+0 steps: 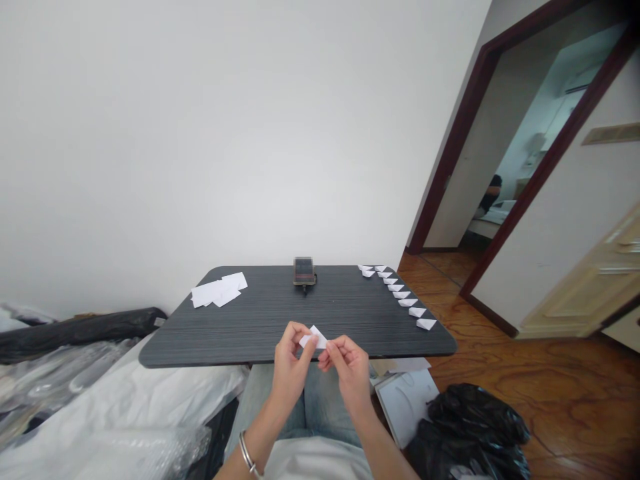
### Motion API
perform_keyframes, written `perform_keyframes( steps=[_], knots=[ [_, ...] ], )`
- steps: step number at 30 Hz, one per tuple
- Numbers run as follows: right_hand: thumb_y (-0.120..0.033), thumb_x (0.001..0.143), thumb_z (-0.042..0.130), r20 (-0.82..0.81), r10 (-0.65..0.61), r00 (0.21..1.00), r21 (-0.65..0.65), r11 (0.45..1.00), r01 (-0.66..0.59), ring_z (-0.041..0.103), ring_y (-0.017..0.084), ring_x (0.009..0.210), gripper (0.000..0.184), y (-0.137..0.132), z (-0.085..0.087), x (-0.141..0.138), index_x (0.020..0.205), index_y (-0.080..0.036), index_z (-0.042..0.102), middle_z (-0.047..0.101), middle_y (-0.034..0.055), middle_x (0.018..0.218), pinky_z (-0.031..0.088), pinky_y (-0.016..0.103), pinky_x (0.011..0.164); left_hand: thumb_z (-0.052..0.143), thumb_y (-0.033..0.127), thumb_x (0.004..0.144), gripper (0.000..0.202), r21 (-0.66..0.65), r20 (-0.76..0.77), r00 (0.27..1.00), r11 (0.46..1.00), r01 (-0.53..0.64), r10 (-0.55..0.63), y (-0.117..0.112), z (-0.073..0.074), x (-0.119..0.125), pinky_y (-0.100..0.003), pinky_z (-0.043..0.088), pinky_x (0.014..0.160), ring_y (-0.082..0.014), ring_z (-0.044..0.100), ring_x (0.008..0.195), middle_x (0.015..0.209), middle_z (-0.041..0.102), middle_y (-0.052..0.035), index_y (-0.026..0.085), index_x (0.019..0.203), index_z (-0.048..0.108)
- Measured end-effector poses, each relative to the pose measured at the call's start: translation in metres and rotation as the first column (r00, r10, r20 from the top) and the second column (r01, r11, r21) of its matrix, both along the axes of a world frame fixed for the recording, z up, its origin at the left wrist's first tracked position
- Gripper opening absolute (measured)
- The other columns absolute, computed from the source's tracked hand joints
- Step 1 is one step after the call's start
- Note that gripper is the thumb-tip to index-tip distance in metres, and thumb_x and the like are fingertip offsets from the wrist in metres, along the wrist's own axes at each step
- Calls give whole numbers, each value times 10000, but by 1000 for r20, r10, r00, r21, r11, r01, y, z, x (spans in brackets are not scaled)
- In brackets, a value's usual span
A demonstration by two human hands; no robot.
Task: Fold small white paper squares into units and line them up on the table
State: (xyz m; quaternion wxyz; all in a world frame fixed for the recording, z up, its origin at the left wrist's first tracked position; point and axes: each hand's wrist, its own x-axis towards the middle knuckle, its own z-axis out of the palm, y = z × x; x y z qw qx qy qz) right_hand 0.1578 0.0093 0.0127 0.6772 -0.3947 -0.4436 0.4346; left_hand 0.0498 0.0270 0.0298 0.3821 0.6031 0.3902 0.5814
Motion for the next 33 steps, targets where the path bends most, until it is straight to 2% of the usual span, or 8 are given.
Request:
perform_keyframes(
  steps=[4, 10, 14, 20, 24, 29, 33],
  knots=[
    [-369, 775, 628, 2, -21, 1000, 11, 1000, 21, 567, 102, 459, 253, -2, 2, 0, 646, -155, 586, 627, 1, 527, 473, 195, 460, 589, 223, 779, 170, -44, 125, 985, 991, 129, -123, 0, 1, 1, -197, 368, 569, -108, 460, 604, 663, 490, 47, 200, 822, 425],
    [-363, 767, 637, -9, -8, 1000, 7, 1000, 8, 571, 103, 471, 246, -4, 5, 0, 645, -154, 591, 638, 6, 545, 481, 197, 469, 597, 206, 765, 192, -81, 195, 967, 980, 182, -163, -1, 5, 1, -182, 356, 533, -96, 455, 573, 655, 495, 52, 199, 812, 412],
    [-367, 746, 655, -33, 1, 999, -14, 1000, -1, 567, 101, 467, 247, -3, 4, 1, 636, -155, 591, 637, 2, 540, 483, 195, 466, 589, 208, 770, 185, -83, 183, 971, 981, 173, -155, -2, 6, 2, -184, 360, 536, -96, 458, 571, 646, 492, 53, 199, 812, 409],
    [-360, 745, 654, -36, 89, 995, -33, 995, -90, 557, 94, 444, 247, 3, 1, 4, 630, -158, 573, 622, -7, 516, 468, 187, 450, 572, 199, 773, 158, -67, 82, 991, 991, 116, -110, -2, 6, 2, -197, 376, 551, -107, 476, 588, 655, 512, 43, 196, 814, 420],
    [-356, 753, 641, -14, 67, 998, -23, 997, -67, 521, 82, 410, 258, 4, 0, 3, 614, -160, 547, 584, -26, 487, 438, 180, 428, 567, 176, 758, 153, -47, 45, 995, 994, 95, -93, -1, 4, 3, -196, 392, 553, -106, 495, 590, 657, 521, 44, 196, 811, 425],
    [-348, 769, 618, 39, 4, 999, -27, 1000, -3, 464, 64, 385, 259, 3, -2, 3, 612, -161, 532, 540, -44, 478, 383, 170, 404, 603, 180, 726, 221, -89, 78, 978, 976, 201, -194, 3, 3, 1, -214, 446, 584, -118, 559, 632, 721, 571, 27, 200, 839, 413],
    [-345, 772, 614, 25, 8, 1000, -43, 999, -7, 438, 62, 369, 264, 4, -2, 5, 602, -168, 516, 521, -52, 465, 362, 173, 395, 623, 223, 742, 238, -165, 113, 952, 939, 302, -286, 8, 2, -7, -247, 473, 638, -128, 602, 637, 713, 631, 8, 192, 876, 428]
  ],
)
